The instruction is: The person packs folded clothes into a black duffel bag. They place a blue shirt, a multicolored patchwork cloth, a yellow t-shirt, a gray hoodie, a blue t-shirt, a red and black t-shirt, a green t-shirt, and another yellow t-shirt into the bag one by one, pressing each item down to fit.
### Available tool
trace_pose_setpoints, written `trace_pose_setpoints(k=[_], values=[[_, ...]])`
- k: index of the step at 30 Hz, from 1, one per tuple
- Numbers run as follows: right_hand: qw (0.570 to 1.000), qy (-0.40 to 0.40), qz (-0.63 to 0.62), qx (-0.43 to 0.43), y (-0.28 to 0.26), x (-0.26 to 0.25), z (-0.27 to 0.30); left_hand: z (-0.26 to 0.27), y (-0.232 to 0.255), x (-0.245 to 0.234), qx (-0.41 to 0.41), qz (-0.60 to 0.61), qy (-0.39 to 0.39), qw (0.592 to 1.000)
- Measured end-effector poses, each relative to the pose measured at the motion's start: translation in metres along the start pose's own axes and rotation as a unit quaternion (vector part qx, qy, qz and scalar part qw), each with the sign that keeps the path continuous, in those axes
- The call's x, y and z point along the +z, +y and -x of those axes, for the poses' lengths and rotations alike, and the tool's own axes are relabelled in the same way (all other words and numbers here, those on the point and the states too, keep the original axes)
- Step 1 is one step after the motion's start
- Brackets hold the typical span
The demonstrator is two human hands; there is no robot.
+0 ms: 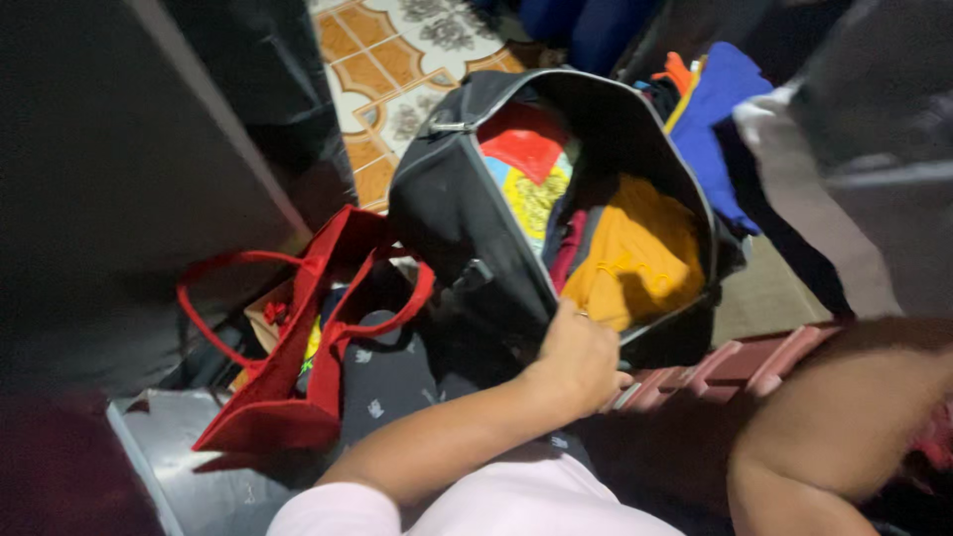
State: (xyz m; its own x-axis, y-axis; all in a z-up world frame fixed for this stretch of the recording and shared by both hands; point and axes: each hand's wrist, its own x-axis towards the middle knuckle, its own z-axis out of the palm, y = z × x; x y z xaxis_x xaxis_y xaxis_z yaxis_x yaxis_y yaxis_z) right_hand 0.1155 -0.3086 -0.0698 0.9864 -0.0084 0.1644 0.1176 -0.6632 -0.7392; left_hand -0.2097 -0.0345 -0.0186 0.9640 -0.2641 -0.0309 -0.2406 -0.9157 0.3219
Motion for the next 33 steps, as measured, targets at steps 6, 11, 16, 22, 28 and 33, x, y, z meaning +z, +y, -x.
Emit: trace_pose_setpoints(k=[6,11,16,22,28,33], values=[[1.0,0.01,0.01,0.003,0.004,0.009,0.002,-0.023,-0.05,0.007,0.095,0.472,0.17,0.86],[1.0,-0.017,-0.003,-0.003,-0.003,0.065,0.002,-0.042,-0.122,0.0,0.016,0.907,0.018,0.422],[0.999,-0.022,-0.04,0.004,-0.008,0.082,0.02,-0.093,-0.124,0.006,-0.162,0.753,0.036,0.637],[0.995,0.01,-0.095,-0.011,0.006,0.048,0.005,-0.159,-0.115,0.002,-0.086,0.715,0.01,0.694],[0.984,-0.017,-0.17,-0.049,0.072,0.083,0.036,-0.198,-0.138,0.05,-0.137,0.475,-0.002,0.869],[0.975,0.095,-0.186,-0.075,0.084,0.094,0.006,-0.23,-0.136,0.08,-0.045,0.506,0.232,0.83]])
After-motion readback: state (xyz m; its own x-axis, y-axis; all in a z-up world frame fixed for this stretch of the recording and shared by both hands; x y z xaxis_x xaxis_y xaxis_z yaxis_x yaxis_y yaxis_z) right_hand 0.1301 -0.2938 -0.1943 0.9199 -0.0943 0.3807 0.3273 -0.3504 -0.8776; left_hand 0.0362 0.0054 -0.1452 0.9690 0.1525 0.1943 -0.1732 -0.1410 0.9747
